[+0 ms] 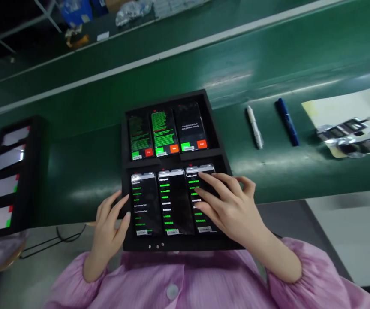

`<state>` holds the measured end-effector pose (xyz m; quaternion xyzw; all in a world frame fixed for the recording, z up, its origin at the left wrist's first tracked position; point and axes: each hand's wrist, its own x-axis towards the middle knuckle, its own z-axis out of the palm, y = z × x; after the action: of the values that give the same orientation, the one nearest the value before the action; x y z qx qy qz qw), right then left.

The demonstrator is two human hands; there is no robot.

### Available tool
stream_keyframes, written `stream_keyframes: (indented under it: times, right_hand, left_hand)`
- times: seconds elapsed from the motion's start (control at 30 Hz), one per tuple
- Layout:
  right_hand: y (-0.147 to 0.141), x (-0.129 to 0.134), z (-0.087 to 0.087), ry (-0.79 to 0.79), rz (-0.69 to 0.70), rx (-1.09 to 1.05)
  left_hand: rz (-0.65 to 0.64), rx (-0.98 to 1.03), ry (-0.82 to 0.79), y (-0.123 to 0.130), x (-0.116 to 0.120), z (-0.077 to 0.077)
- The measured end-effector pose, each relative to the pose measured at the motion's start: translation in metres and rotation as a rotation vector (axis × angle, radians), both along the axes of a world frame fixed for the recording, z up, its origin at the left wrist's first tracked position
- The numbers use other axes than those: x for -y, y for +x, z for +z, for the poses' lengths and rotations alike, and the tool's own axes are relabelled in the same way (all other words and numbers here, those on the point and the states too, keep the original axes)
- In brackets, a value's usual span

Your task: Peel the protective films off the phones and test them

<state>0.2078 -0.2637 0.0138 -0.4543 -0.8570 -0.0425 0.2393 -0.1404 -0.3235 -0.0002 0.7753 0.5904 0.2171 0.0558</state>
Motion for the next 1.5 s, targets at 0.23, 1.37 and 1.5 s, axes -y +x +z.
stream_keyframes:
  times: [0.23, 1.37, 1.5]
  right_hand:
    - [-0.03, -0.021, 0.014, -0.022, 0.164, -0.012]
    - [0.013, -0.194, -0.004, -0.209, -0.158, -0.114]
    - [0.009, -0.205, -0.003, -0.203, -0.141, -0.079]
  left_hand:
    - [-0.017, -0.05, -0.006, 0.008, -0.003, 0.006]
    - [0.033, 0.148, -0.089, -0.016, -0.149, -0.008]
    - [0.019, 0.172, -0.105, -0.004, -0.167, -0.013]
